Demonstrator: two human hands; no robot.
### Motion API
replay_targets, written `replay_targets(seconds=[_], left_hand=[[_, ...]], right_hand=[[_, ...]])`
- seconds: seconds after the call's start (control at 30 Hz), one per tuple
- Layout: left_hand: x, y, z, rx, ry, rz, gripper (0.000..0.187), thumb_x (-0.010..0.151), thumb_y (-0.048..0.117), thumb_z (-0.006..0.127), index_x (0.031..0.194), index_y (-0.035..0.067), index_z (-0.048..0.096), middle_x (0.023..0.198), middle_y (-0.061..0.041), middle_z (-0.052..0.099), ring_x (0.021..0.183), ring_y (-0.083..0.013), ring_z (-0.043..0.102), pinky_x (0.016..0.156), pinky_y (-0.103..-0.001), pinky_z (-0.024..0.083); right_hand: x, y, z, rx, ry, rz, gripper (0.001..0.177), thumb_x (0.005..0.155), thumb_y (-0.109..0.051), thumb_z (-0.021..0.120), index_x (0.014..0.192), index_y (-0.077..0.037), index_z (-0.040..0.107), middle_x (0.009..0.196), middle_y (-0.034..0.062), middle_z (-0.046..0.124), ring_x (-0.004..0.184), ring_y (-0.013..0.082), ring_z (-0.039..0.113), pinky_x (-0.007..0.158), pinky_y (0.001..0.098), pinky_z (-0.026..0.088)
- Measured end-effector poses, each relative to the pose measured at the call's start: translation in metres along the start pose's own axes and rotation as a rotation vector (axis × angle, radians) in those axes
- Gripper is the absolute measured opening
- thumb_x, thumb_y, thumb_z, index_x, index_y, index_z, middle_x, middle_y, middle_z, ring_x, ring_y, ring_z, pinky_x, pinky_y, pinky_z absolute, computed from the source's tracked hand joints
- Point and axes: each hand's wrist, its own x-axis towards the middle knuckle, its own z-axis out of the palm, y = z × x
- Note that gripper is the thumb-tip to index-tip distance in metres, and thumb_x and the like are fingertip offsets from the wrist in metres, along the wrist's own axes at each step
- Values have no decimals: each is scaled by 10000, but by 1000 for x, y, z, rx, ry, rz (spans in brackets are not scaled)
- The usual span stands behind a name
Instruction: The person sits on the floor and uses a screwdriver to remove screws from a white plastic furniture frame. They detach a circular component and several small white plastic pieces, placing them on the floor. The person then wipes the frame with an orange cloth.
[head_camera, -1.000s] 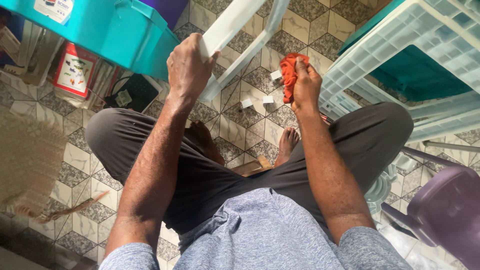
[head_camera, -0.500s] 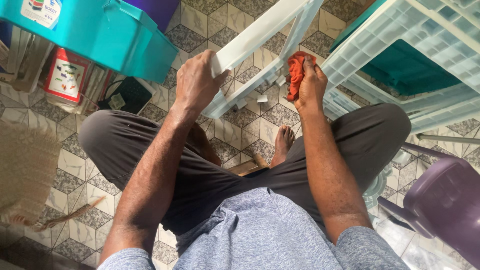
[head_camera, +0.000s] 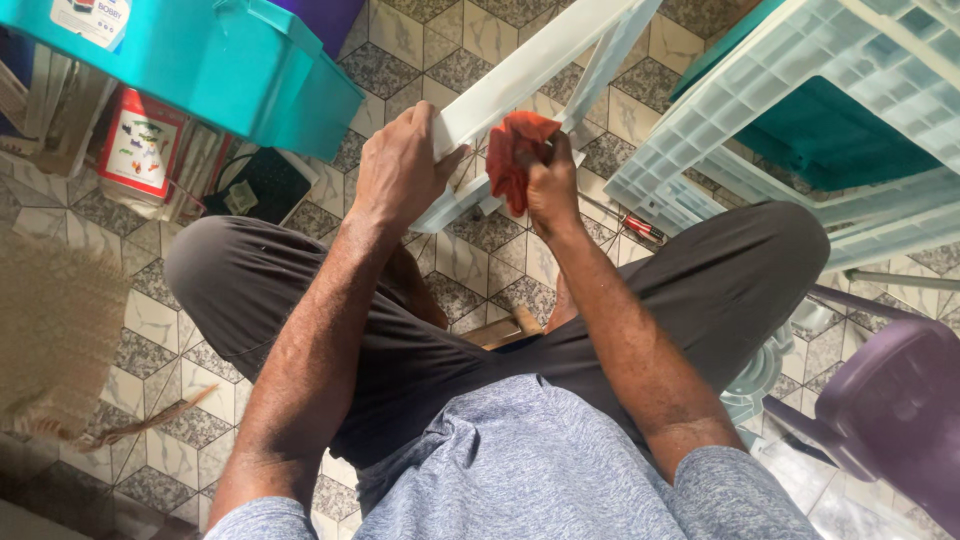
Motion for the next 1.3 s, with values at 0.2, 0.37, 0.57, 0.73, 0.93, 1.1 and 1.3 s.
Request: replay_targets(seconds=[0.2,0.37,0.57,0.73,0.93,1.1,1.3], left_hand=[[1,-11,-6,6,40,-58,435,913,315,833,1024,-20,579,982,-207,703,877,-386,716,754,-489,570],[12,-17,-9,-22,-48,-172,578,948,445,753,1154,-42,521,975,-228,679,835,-348,724,691,-464,581],[16,-12,-13,30,-67,-107,528,1125,390,497,1324,-94,435,1084,-253,587,902,-376,683,738,-474,581],[14,-6,-17,4,-67,-132,475,1134,402,482,1283,-50,475,1081,-226,561,942,-432,660,763,-514,558],[15,4,-14,-44,-19,-124,465,1140,415,452,1274,-28,496,1078,-209,568,1004,-400,653,832,-501,552],[15,-1,-13,-73,-48,-177,438,1134,408,449,1238,-13,514,1068,-212,573,1005,-417,624,846,-533,511],[12,3,-9,-116,-72,-208,442,1127,433,466,1215,4,521,1080,-218,587,999,-440,627,839,-551,506]], right_hand=[[2,-8,28,-128,-66,-113,422,967,-30,611,1382,-13,540,1217,120,683,1087,198,713,999,362,610],[-4,-1,70,18,-81,28,607,920,0,506,1508,-85,382,1394,95,594,1168,182,659,1072,383,561],[-22,23,105,-147,-74,-105,452,1047,-137,479,1495,-103,431,1131,117,668,910,162,685,763,355,624],[-19,62,87,-458,-108,-137,205,1065,-169,533,1205,-23,568,910,162,684,788,201,674,672,384,550],[10,79,69,-771,-198,-380,82,1064,-112,600,1045,-31,603,994,164,664,873,247,670,734,382,539],[-17,57,75,-179,-339,-194,311,962,-43,466,1246,0,585,1046,165,637,955,262,650,832,397,542],[2,79,60,-598,-264,-196,240,996,-48,586,1216,-23,677,1052,175,671,901,298,715,795,400,570]])
